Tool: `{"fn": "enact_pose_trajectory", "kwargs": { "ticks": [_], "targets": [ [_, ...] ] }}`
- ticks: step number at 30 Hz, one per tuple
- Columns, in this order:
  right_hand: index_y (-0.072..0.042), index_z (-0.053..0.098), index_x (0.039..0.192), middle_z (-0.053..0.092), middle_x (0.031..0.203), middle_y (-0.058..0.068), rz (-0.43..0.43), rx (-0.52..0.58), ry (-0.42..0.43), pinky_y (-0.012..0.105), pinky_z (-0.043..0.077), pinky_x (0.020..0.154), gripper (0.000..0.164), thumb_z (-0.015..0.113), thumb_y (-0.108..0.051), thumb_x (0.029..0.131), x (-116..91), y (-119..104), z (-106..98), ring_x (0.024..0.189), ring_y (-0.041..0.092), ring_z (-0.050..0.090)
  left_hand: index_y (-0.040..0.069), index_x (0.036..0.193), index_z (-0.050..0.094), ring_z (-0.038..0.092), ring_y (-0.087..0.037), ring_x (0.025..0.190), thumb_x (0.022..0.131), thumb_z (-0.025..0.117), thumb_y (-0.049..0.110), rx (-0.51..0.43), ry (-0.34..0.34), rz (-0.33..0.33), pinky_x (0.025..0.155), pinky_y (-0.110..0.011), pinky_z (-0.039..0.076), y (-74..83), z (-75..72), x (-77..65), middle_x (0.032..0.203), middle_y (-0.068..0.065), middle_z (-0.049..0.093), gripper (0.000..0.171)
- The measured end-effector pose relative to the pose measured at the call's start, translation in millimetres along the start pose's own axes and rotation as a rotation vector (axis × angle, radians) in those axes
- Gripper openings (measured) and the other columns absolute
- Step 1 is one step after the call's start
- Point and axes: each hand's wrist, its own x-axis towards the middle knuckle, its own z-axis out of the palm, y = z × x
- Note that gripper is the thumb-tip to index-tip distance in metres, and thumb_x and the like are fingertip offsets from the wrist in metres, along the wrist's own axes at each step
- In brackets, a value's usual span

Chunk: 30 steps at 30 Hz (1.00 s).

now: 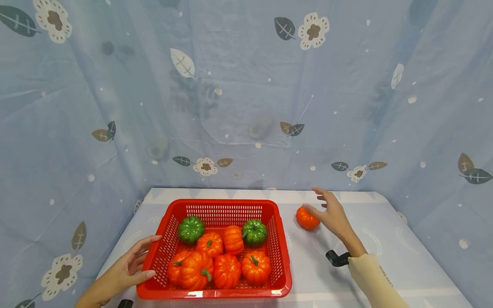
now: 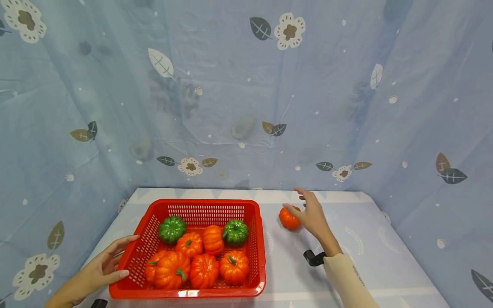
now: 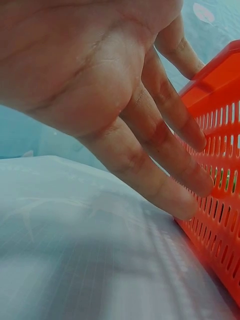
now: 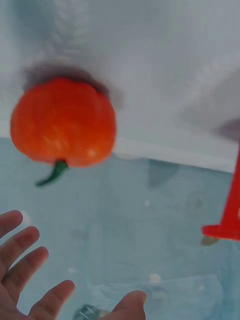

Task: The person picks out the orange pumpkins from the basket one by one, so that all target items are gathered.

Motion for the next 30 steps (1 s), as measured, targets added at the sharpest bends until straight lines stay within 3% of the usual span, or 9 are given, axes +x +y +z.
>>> {"fn": "enact_pose_trajectory", "kwargs": {
  "ticks": [10,19,23,30],
  "targets": [
    [-0.011,0.051,0.149,0.052,0.146,0.011,-0.139,0.075,-0.048,0.056,0.049,0.103,0.074,0.081,-0.041,0.089,2,-53,6,0.127,0.032,0.053,0.013,0.162,0.019,0.037,-0.053,0.140,0.098,0.069,0.015,0.023,0.032,-0.032,0.093,-0.043,0.058,0.2,1.4,1.3,0.163,-0.027,0.018,0.081],
    [-0.016,0.056,0.144,0.058,0.140,0.003,-0.275,0.070,-0.115,0.049,0.053,0.099,0.066,0.082,-0.039,0.088,7,-93,25,0.122,0.024,0.057,0.015,0.162,0.020,0.037,-0.051,0.140,0.096,0.071,0.017,0.032,0.065,-0.052,0.093,-0.043,0.058,-0.5,3.3,0.1,0.163,-0.024,0.020,0.083],
    [-0.022,0.055,0.145,0.057,0.140,-0.002,-0.294,0.080,-0.173,0.046,0.053,0.100,0.065,0.080,-0.044,0.089,9,-108,37,0.123,0.021,0.056,0.016,0.162,0.021,0.039,-0.050,0.140,0.096,0.072,0.018,0.041,0.071,-0.049,0.094,-0.042,0.057,-1.2,3.5,0.4,0.163,-0.023,0.021,0.083],
    [-0.019,0.057,0.144,0.059,0.138,-0.001,-0.313,0.108,-0.314,0.054,0.050,0.102,0.067,0.081,-0.046,0.088,11,-136,58,0.125,0.028,0.057,0.015,0.161,0.023,0.040,-0.051,0.138,0.095,0.072,0.016,0.046,0.069,-0.018,0.094,-0.041,0.057,-0.6,4.4,-1.1,0.163,-0.023,0.022,0.082]
  ]
}}
